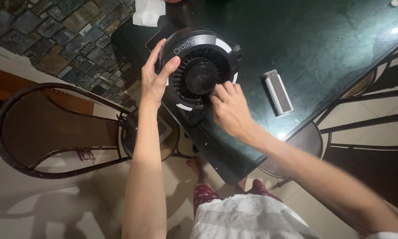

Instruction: The person works at a glass table on a small black electric appliance. They brush debris from a white handheld component, set parts aside, lift the appliance, wipe its housing and edges with tissue, brush its openings, and reassemble the parts back together on the table.

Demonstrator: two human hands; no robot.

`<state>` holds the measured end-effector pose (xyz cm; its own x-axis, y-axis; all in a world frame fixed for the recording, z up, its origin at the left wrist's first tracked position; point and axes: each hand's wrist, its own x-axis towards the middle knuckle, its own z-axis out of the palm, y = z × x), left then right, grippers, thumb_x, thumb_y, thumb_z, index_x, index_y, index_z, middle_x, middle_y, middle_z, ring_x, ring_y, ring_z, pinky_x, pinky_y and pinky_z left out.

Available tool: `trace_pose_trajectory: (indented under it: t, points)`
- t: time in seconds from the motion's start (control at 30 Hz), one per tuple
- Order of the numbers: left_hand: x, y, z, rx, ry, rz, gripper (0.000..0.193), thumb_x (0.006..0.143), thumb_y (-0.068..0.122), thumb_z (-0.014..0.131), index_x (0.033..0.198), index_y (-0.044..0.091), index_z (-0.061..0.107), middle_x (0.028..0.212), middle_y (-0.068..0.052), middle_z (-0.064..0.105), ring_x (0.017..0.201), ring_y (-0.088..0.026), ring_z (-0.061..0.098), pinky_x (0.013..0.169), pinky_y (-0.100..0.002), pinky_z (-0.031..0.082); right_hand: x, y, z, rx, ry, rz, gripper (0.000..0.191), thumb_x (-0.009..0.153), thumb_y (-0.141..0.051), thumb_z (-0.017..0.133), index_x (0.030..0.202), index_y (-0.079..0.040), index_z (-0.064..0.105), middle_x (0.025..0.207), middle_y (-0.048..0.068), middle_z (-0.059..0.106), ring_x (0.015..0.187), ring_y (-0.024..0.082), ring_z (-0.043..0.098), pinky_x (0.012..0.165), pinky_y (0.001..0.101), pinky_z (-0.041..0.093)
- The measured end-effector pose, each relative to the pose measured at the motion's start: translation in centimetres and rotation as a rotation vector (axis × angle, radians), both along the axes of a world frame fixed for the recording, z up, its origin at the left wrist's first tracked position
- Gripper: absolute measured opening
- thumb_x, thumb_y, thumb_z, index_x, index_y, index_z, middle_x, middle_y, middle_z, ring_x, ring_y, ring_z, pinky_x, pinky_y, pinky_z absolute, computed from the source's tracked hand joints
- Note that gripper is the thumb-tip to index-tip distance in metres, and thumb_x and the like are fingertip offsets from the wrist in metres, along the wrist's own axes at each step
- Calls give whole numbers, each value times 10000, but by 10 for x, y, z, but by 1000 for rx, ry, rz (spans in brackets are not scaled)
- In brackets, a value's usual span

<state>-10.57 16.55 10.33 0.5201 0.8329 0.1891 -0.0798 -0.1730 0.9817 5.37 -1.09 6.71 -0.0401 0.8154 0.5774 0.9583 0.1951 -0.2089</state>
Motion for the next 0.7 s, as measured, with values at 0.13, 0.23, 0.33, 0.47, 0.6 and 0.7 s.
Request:
trace_pose_trajectory:
  t: [0.13, 0.23, 0.33, 0.47, 0.6, 0.7]
  points:
    - [-1, 1, -2, 14, 7, 10, 865, 834, 420, 823, 1494, -43, 510, 1434, -146, 612, 1324, -200, 573, 1158, -315, 409, -39, -2, -6, 66, 306, -54, 283, 706, 63, 682, 977, -8, 720, 1038, 118, 611, 959, 316, 547, 828, 409, 436]
    - [-2, 0, -3, 24, -15, -3, 848, 856, 417, 819, 1492, -47, 503, 1455, -151, 595, 1344, -200, 557, 1170, -319, 399, -67, 4, -2, 124, 580, -48, 313, 748, 97, 666, 1044, 11, 713, 1045, 131, 625, 959, 344, 572, 834, 440, 466]
    - [-4, 0, -2, 44, -8, -4, 831, 876, 425, 805, 1494, -43, 505, 1469, -152, 590, 1359, -200, 550, 1179, -320, 390, -87, 14, 7, 132, 754, -66, 368, 798, 139, 615, 1125, -3, 706, 1081, 131, 643, 1009, 334, 650, 853, 415, 543]
    - [-5, 0, -2, 51, 15, 5, 824, 880, 433, 792, 1499, -34, 513, 1463, -154, 597, 1355, -204, 554, 1175, -319, 392, -98, 30, 19, 104, 1003, -73, 296, 931, 65, 641, 1207, -20, 708, 1112, 114, 684, 937, 233, 728, 791, 336, 580]
    - [-5, 1, -2, 39, 8, -6, 839, 867, 429, 808, 1498, -34, 504, 1469, -153, 581, 1357, -210, 548, 1166, -324, 395, -100, 53, 29, 202, 1371, -58, 285, 984, -13, 643, 1264, 18, 684, 1198, 114, 687, 1006, 181, 720, 850, 309, 604]
    - [-4, 3, -3, 25, 34, 2, 857, 843, 435, 818, 1492, -32, 508, 1451, -155, 587, 1340, -212, 561, 1147, -329, 415, -95, 65, 37, 284, 1776, 35, 378, 976, -53, 629, 1339, 51, 615, 1298, 70, 621, 1115, 150, 654, 931, 309, 566]
